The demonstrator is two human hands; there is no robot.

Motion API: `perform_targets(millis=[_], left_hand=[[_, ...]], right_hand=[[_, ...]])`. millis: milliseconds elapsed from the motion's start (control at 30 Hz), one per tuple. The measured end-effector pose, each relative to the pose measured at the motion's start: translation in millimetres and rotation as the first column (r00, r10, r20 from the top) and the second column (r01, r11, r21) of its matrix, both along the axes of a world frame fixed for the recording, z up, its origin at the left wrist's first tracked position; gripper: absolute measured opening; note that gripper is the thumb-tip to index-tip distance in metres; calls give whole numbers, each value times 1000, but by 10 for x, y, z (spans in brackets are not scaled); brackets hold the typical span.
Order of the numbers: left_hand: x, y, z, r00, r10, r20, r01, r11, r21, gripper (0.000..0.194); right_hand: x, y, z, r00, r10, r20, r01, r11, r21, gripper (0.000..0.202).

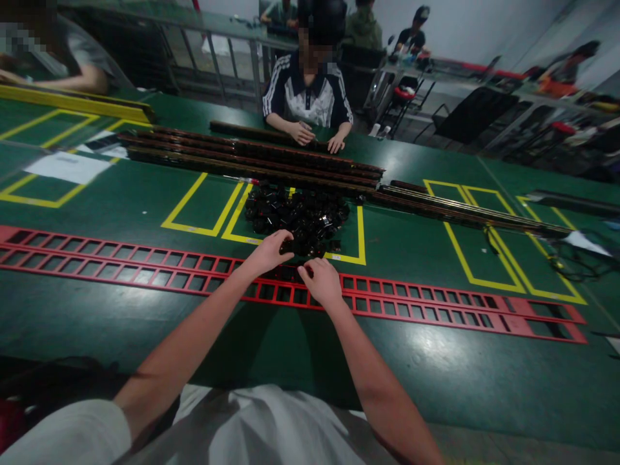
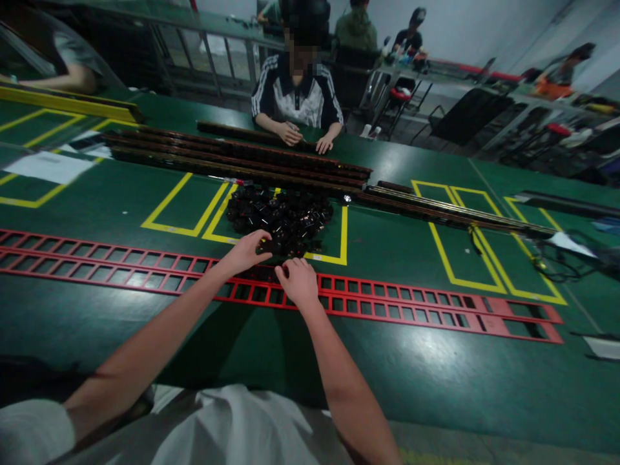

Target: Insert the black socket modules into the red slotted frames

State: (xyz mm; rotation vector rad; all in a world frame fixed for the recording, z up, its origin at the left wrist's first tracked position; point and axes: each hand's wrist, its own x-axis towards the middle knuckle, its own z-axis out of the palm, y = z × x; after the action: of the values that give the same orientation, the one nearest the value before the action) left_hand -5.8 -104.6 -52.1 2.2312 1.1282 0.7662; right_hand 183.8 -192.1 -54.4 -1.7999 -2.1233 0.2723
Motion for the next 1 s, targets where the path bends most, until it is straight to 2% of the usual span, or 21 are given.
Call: perform_targets(millis=[67,133,267,367,533,667,833,900,1000], left_hand=[[-155,-99,23,989,87,121,-89,996,16,46],[-344,-231,47,975,171,140,-178,983,45,53],[-686,-493,58,964,251,92,-262,957,125,42],[-809,-615,0,960,260,104,-271,956,112,40],[-812,-671,-104,971,230,60,-234,969,83,38],[-781,-689,-104,980,195,-49,-190,978,86,47],[-773,-711,-81,971,184,-153,-152,968,202,45],[-774,-724,-89,966,201,-162,-160,959,232,43],[-776,-750,-122,967,235,-98,-204,946,254,41]], right_hand=[[1,-2,4,1000,5,-5,-5,1000,-9,27],[2,-2,8,1000,11,-10,-11,1000,-16,28],[4,6,10,1000,13,-17,-13,1000,-19,27],[5,15,10,1000,9,-14,-9,999,-33,27],[2,11,27,1000,12,-12,-13,999,-47,29],[-4,5,50,1000,15,-16,-16,998,-56,30],[0,13,72,1000,19,-21,-20,998,-65,29],[3,16,79,1000,22,-17,-24,997,-75,29],[-6,13,77,1000,23,-16,-24,997,-80,29]])
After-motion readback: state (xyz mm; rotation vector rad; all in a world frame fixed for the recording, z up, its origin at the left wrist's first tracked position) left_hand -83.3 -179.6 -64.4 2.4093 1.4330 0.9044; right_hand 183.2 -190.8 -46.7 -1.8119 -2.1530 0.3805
